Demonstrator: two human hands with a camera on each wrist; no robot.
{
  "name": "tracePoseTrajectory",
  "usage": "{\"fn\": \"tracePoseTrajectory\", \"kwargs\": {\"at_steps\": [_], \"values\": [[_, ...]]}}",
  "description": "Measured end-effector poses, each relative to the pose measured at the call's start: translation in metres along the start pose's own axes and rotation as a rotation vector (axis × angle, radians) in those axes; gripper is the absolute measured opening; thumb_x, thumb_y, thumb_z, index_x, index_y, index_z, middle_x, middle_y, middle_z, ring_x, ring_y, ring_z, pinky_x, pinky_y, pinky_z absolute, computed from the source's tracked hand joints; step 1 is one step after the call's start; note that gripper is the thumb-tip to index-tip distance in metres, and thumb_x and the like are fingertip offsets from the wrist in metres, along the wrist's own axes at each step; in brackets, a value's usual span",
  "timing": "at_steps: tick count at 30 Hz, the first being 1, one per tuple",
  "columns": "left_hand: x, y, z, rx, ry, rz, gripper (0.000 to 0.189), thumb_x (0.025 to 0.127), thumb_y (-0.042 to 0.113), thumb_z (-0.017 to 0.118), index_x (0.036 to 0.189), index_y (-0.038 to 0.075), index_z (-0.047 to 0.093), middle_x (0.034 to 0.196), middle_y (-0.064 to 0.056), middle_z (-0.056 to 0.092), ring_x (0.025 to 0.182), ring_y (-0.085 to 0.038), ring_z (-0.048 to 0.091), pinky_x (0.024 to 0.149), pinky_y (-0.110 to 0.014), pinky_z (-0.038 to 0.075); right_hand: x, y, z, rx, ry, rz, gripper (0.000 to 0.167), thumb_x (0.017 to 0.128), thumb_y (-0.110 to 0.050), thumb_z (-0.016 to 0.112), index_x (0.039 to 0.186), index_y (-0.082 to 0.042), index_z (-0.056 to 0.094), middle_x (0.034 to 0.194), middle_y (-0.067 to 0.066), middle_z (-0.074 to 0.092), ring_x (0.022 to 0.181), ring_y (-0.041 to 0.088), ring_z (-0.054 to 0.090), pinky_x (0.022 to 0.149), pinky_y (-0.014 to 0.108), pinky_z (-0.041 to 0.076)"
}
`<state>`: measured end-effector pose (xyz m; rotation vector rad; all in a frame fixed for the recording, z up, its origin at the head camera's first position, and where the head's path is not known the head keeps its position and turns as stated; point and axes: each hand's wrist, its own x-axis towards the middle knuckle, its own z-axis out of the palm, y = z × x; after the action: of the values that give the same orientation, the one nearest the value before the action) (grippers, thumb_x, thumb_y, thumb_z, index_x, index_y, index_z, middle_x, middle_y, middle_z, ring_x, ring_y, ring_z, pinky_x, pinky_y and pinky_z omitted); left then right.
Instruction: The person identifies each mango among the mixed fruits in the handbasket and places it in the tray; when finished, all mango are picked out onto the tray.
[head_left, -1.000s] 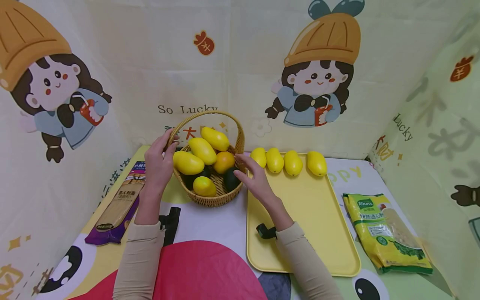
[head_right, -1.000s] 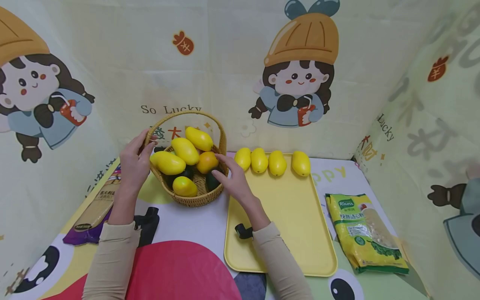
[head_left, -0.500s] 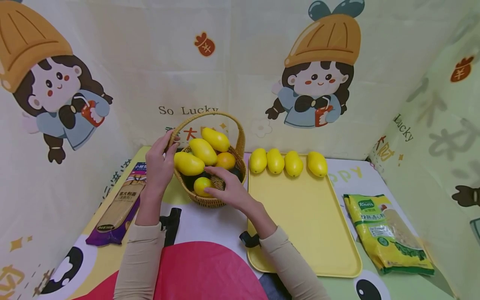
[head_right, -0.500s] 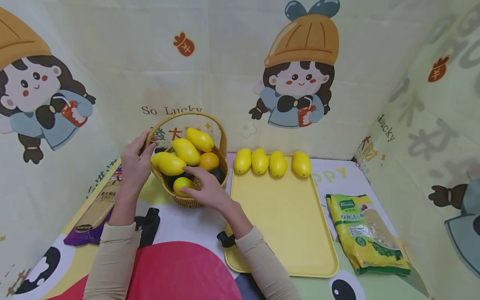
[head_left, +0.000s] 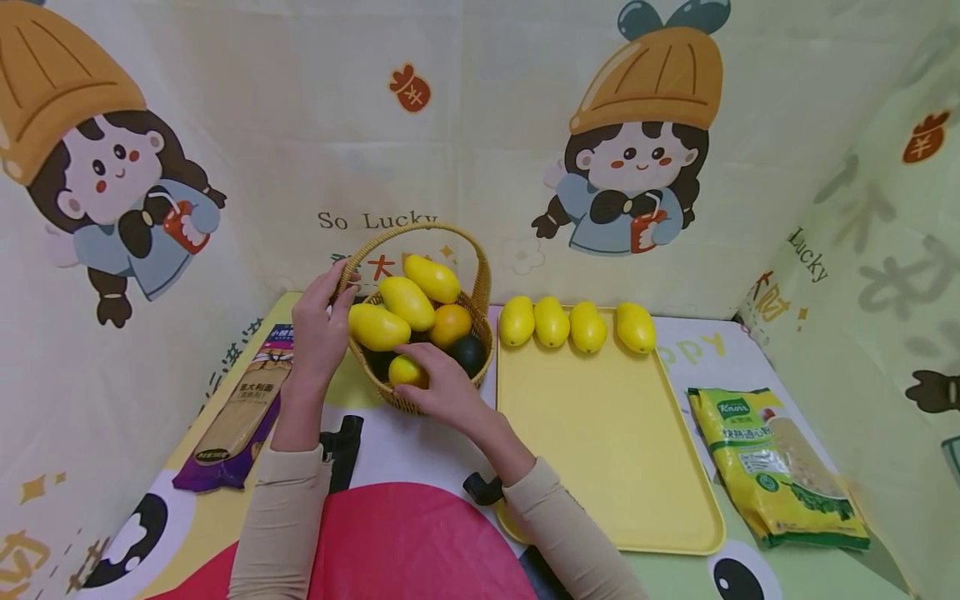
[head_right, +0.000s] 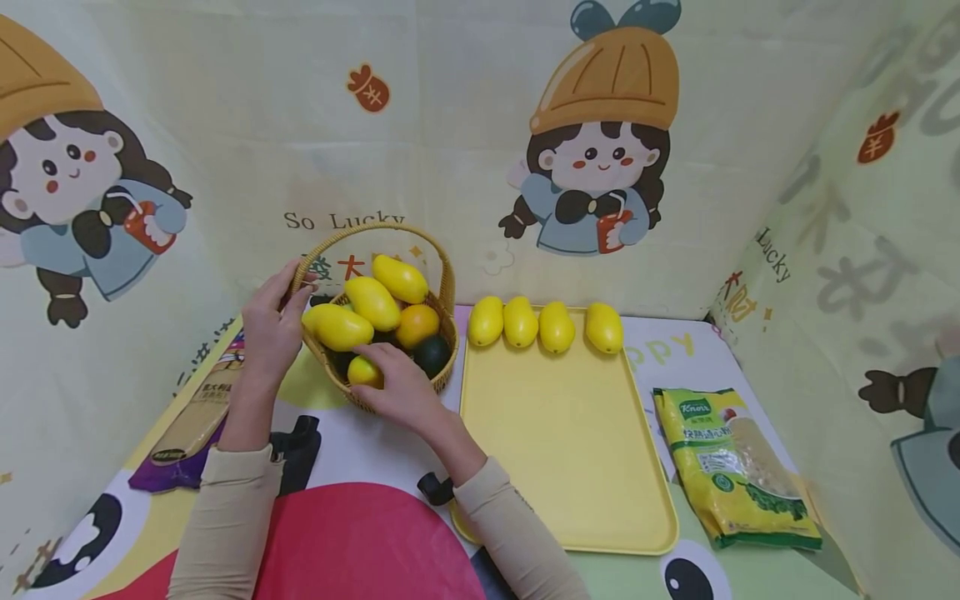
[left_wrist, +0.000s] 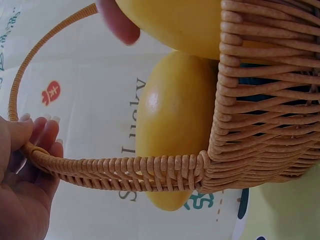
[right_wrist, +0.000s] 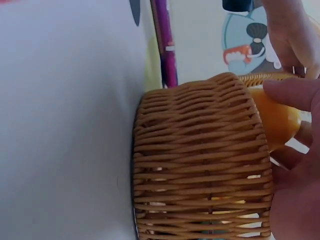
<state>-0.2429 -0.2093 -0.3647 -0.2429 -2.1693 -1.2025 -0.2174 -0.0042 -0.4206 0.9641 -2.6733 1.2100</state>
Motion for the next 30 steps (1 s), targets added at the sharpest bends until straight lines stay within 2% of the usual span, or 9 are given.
{"fn": "tracePoseTrajectory", "kwargs": {"at_steps": [4, 12, 23, 30], "values": [[0.0, 0.001, 0.001, 0.001, -0.003, 0.0, 0.044, 0.102, 0.022, 0.055, 0.145, 0.026, 0.052, 0.124, -0.007, 0.067, 0.118, -0.018, 0.062, 0.103, -0.023, 0.051, 0.0, 0.001, 0.003, -0.065, 0.011, 0.038, 0.056, 0.09, -0.031, 0.072, 0.142, -0.021, 0.054, 0.139, -0.003, 0.058, 0.125, 0.013, 0.054, 0.111, 0.032, 0.046], [-0.001, 0.001, 0.002, 0.001, -0.004, -0.013, 0.044, 0.102, 0.019, 0.055, 0.146, 0.024, 0.052, 0.125, -0.007, 0.067, 0.119, -0.018, 0.062, 0.103, -0.024, 0.051, 0.0, 0.003, 0.003, -0.12, 0.025, 0.101, 0.056, 0.089, -0.034, 0.071, 0.142, -0.025, 0.053, 0.135, -0.004, 0.059, 0.114, 0.013, 0.057, 0.101, 0.034, 0.052], [-0.001, 0.001, 0.002, -0.008, 0.003, -0.007, 0.044, 0.102, 0.019, 0.056, 0.145, 0.025, 0.052, 0.124, -0.007, 0.067, 0.118, -0.018, 0.063, 0.101, -0.018, 0.051, -0.003, 0.006, -0.002, -0.048, 0.043, 0.071, 0.056, 0.087, -0.032, 0.073, 0.139, -0.02, 0.056, 0.133, -0.004, 0.062, 0.112, 0.013, 0.058, 0.099, 0.033, 0.053], [0.0, -0.001, 0.002, 0.001, 0.005, -0.008, 0.044, 0.102, 0.02, 0.055, 0.145, 0.028, 0.052, 0.125, -0.007, 0.067, 0.117, -0.018, 0.063, 0.101, -0.024, 0.052, -0.008, 0.009, -0.012, 0.01, 0.067, 0.044, 0.053, 0.087, -0.029, 0.074, 0.137, -0.02, 0.058, 0.135, -0.004, 0.062, 0.116, 0.014, 0.058, 0.102, 0.035, 0.052]]}}
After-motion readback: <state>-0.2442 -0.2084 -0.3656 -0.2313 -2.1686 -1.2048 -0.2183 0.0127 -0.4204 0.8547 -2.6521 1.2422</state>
